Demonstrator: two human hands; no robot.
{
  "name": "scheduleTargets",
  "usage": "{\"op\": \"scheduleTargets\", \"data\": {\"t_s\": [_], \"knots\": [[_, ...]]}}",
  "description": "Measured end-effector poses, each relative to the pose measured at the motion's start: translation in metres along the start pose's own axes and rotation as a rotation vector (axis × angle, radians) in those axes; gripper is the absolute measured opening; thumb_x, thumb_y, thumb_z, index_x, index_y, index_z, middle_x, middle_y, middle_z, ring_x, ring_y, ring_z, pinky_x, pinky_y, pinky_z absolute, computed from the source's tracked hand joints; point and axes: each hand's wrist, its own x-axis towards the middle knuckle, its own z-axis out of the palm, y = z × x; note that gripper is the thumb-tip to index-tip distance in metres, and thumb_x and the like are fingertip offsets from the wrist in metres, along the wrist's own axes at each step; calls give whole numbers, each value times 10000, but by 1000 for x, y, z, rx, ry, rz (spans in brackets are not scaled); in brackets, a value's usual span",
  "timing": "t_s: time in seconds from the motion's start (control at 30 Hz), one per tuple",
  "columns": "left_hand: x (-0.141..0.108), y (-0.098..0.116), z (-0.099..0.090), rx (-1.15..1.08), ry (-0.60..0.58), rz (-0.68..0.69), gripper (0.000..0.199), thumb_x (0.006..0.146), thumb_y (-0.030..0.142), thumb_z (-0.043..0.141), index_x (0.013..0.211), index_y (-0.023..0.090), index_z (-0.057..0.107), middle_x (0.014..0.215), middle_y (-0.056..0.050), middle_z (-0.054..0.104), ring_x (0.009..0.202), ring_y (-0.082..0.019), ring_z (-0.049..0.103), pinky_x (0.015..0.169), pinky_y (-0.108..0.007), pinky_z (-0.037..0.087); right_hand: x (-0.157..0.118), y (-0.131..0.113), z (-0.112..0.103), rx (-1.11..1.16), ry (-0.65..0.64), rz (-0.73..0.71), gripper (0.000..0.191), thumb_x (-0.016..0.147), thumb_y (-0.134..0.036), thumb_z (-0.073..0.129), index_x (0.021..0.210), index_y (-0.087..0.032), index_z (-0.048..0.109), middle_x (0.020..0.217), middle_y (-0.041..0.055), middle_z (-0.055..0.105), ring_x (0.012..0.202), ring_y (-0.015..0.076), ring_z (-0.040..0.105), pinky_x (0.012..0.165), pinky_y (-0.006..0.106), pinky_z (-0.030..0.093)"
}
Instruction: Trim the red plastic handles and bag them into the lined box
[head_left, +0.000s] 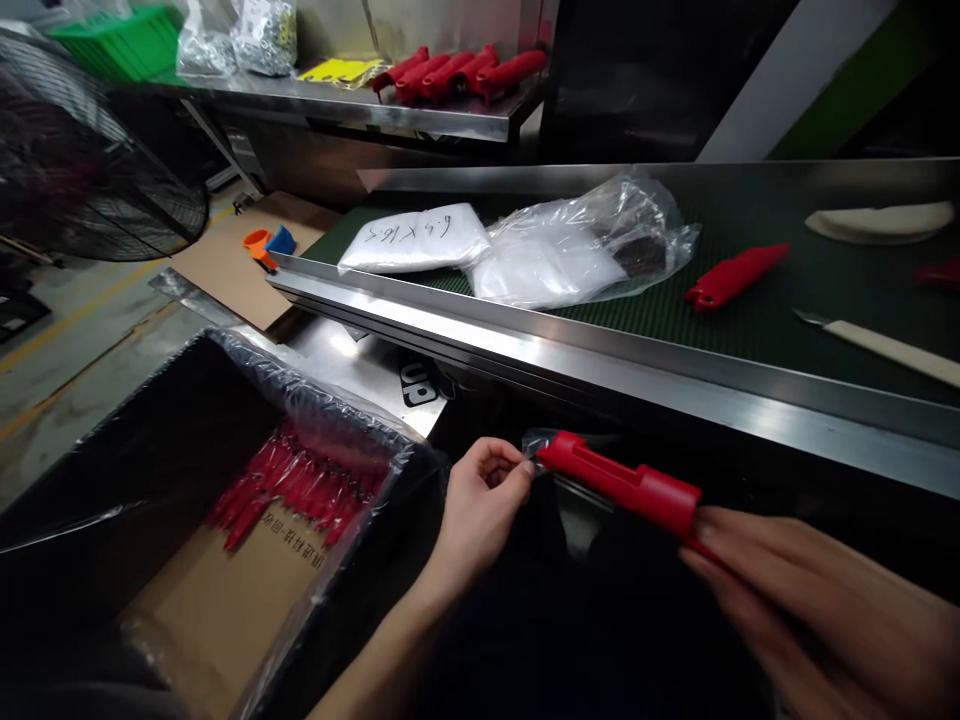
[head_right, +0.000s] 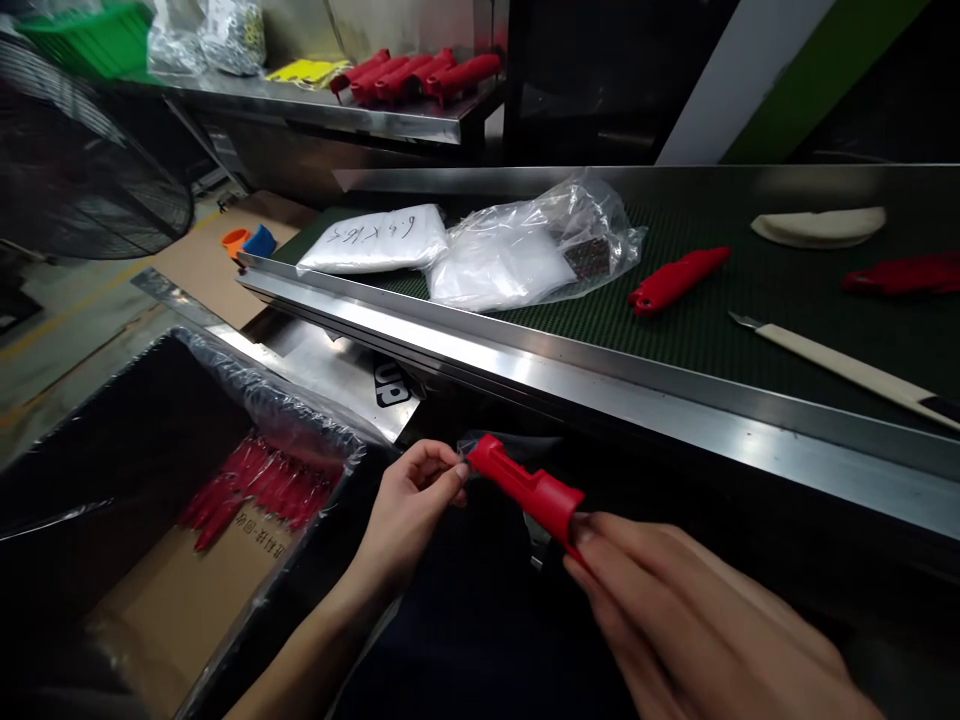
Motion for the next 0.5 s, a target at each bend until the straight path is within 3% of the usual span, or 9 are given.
{"op": "scheduleTargets", "data": {"t_s": [0.17, 0.33, 0.4, 0.5], "knots": [[-10, 3, 6, -20, -20, 23, 170, 854, 312, 614, 848, 142, 608, 728, 1, 590, 637, -94, 550, 616, -201, 432, 7, -11, 8, -90, -88, -146, 281, 910, -54, 547, 1168, -125, 634, 1168, 83, 640, 1073, 150, 583, 938, 265, 449], [-14, -4, -3, 90, -51, 196, 124, 892, 288, 607, 853, 176, 642, 795, -10, 605, 738, -125, 555, 687, -235, 432, 5, -3, 8, -87, -273, -337, 391, 926, -15, 381, 1255, -88, 581, 1235, 119, 632, 1146, 250, 576, 946, 435, 459], [-18, -7, -4, 138, -77, 284, 98, 894, 249, 609, 842, 183, 660, 847, -21, 615, 793, -138, 562, 732, -249, 431, 7, -3, 10, -90, -240, -353, 363, 910, 2, 396, 1201, -60, 604, 1147, 132, 668, 1060, 254, 621, 883, 437, 489], [-27, -14, 1, 138, -49, 359, 86, 918, 232, 576, 905, 199, 655, 908, -28, 617, 829, -146, 575, 764, -262, 446, 10, -12, 20, -83, -34, -234, 258, 854, 19, 563, 1083, -68, 645, 976, 103, 702, 900, 195, 663, 797, 344, 517]]}}
